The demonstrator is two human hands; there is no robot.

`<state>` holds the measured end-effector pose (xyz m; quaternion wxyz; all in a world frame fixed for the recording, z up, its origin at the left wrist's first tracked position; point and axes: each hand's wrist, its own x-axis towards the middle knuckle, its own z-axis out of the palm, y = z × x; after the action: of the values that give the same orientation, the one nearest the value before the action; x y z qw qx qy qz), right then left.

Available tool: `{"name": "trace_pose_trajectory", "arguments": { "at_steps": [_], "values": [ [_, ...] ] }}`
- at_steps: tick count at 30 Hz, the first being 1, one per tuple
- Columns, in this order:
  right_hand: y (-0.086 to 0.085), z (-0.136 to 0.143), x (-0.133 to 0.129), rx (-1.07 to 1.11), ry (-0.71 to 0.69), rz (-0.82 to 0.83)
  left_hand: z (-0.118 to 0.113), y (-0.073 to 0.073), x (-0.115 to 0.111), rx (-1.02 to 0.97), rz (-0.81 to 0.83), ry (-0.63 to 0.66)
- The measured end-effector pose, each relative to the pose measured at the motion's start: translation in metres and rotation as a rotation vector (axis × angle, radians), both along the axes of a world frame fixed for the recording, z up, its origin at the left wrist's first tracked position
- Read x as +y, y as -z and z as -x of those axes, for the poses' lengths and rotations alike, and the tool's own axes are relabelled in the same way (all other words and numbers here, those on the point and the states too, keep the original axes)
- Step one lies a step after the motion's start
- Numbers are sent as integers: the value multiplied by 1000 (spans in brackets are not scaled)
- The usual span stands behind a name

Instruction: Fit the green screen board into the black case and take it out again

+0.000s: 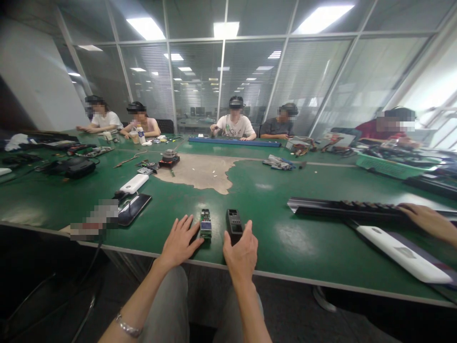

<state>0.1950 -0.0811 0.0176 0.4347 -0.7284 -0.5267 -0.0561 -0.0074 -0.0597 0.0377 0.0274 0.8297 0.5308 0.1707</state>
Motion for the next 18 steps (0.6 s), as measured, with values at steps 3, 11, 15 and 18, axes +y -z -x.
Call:
{"name": "trace_pose_trajectory", "arguments": {
  "at_steps": [3, 11, 15, 18],
  "values": [
    [1, -1, -1, 2, 3, 2, -1, 0, 0, 6, 0, -5],
    [1, 0, -2, 16, 6, -15, -2, 0, 0, 17, -1, -19],
    [-1, -1, -3, 25, 7, 3, -2, 1, 0, 17, -10, -18],
    [-9, 2, -4, 96, -5, -1, -1, 1, -1, 13, -14, -10]
  ]
}}
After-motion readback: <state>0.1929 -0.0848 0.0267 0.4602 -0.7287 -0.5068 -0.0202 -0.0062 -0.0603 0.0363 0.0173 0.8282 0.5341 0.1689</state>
